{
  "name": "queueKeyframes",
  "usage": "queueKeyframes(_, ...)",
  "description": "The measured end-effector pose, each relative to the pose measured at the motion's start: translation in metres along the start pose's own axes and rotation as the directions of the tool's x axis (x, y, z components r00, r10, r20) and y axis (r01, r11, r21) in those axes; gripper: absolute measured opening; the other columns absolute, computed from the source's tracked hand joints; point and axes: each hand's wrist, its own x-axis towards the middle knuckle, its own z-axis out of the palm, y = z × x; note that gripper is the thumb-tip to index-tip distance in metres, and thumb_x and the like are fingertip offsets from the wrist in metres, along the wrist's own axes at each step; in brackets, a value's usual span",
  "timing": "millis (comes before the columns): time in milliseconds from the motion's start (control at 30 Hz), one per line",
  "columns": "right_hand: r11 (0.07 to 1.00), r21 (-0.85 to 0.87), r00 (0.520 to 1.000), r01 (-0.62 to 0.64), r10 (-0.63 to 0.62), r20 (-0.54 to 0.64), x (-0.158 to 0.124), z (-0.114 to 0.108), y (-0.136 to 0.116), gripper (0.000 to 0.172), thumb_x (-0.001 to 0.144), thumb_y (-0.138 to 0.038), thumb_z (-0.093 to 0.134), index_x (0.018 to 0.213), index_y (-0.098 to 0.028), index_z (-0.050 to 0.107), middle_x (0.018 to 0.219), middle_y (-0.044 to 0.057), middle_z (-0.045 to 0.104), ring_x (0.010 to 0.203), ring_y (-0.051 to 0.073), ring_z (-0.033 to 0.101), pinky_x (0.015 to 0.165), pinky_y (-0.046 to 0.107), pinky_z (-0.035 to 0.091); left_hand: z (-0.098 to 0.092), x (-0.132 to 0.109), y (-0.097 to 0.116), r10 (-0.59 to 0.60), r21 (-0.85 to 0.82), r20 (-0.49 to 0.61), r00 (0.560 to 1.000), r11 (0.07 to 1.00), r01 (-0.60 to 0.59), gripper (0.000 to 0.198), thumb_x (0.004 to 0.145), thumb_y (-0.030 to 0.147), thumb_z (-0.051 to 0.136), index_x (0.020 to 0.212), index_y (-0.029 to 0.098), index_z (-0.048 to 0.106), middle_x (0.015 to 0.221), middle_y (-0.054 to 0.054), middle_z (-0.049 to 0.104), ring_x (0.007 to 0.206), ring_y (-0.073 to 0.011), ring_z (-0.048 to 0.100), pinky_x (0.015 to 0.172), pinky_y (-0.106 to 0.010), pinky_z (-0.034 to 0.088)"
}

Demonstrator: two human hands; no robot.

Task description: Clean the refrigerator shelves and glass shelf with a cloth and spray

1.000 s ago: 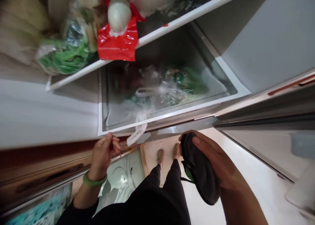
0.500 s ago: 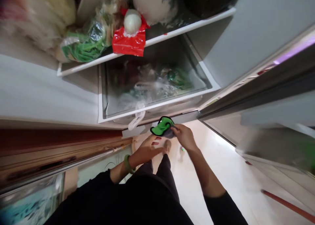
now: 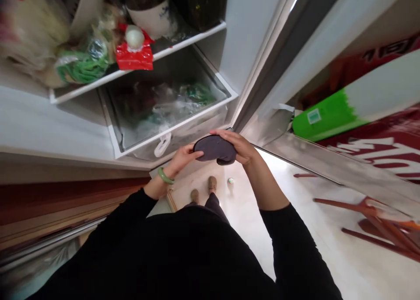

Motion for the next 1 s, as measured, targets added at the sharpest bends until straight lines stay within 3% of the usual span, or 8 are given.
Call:
queueKeyframes(133,0.952,-0.301,0.997,0.061,-0.045,0.061,-0.006,-0.015,0.0,0.059,0.075,-0.055,0.084,0.124,-0.023,0.077,0.113,0.007,0.079,0.097,0.025,0.073,0.085,0.036,0.059,-0.014,-0.006,0.038,-0.001,-0.128,-0.008,1.0,0.992,0.0,0.047,0.074,0.054,0.088,0.097,0.014,0.08,0.089,-0.004,0.076,0.08,-0.0162,0.066,0.077,-0.028,0.053)
queueKeyframes(300,0.588,-0.806,0.997,0.065,-0.064,0.034,-0.002,-0.024,0.016,0.022,0.076,-0.042,0.081,0.079,-0.02,0.078,0.089,0.007,0.078,0.096,0.029,0.07,0.087,0.037,0.054,-0.024,-0.022,0.075,0.063,-0.081,-0.073,0.995,0.994,-0.069,0.041,0.073,0.052,0.089,0.087,0.015,0.078,0.08,-0.002,0.074,0.073,-0.0144,0.063,0.07,-0.025,0.051)
queueKeyframes(433,0.938,-0.337,0.99,0.083,-0.04,0.132,-0.011,-0.019,0.03,0.043,0.077,-0.059,0.082,0.093,-0.019,0.079,0.092,0.007,0.08,0.089,0.026,0.072,0.085,0.038,0.057,-0.04,-0.027,0.076,0.07,-0.092,-0.312,0.947,0.99,-0.104,0.042,0.071,0.054,0.087,0.087,0.016,0.077,0.078,-0.001,0.072,0.07,-0.0142,0.062,0.064,-0.024,0.049)
queueKeyframes(567,0.982,0.187,0.997,0.006,-0.02,0.069,-0.017,0.02,0.05,0.05,0.076,-0.066,0.082,0.101,-0.024,0.075,0.094,0.007,0.081,0.084,0.024,0.076,0.078,0.036,0.061,-0.037,-0.034,0.071,0.196,0.054,-0.467,0.862,0.98,-0.193,0.041,0.083,0.052,0.077,0.104,0.017,0.081,0.105,-0.008,0.081,0.097,-0.0227,0.072,0.087,-0.033,0.058)
queueKeyframes(700,0.935,0.343,0.99,-0.091,0.047,0.133,-0.004,0.066,0.054,0.053,0.082,-0.071,0.073,0.107,-0.025,0.072,0.107,0.008,0.082,0.096,0.028,0.078,0.085,0.045,0.064,-0.004,-0.058,0.078,0.307,0.329,0.051,0.95,0.893,-0.306,0.051,0.087,0.043,0.078,0.134,0.022,0.076,0.148,-0.013,0.069,0.132,-0.0326,0.067,0.106,-0.044,0.058)
queueKeyframes(800,0.95,0.304,0.994,0.068,-0.04,-0.099,0.017,0.075,0.028,0.046,0.076,-0.061,0.081,0.106,-0.027,0.07,0.112,0.005,0.081,0.105,0.029,0.076,0.092,0.044,0.063,0.002,-0.076,0.088,0.295,0.38,0.324,0.899,0.83,-0.409,0.049,0.092,0.041,0.076,0.138,0.026,0.074,0.151,-0.011,0.067,0.136,-0.0312,0.066,0.103,-0.042,0.062)
queueKeyframes(900,0.915,-0.009,0.887,0.403,-0.393,-0.244,0.04,0.066,-0.025,0.043,0.082,-0.052,0.074,0.118,-0.029,0.071,0.128,0.004,0.077,0.123,0.029,0.07,0.11,0.048,0.055,-0.027,-0.079,0.092,0.503,0.492,-0.003,0.864,0.753,-0.437,0.033,0.104,0.038,0.059,0.127,0.023,0.078,0.135,-0.012,0.076,0.128,-0.0263,0.071,0.111,-0.043,0.057)
queueKeyframes(1000,0.649,-0.504,0.765,0.57,-0.643,0.037,0.06,0.05,-0.078,0.038,0.092,-0.047,0.063,0.121,-0.027,0.077,0.143,0.006,0.07,0.142,0.033,0.058,0.126,0.053,0.038,-0.078,-0.073,0.082,0.704,0.738,-0.272,0.656,0.59,-0.327,0.034,0.105,0.036,0.057,0.127,0.019,0.076,0.139,-0.015,0.073,0.135,-0.0276,0.066,0.121,-0.049,0.048)
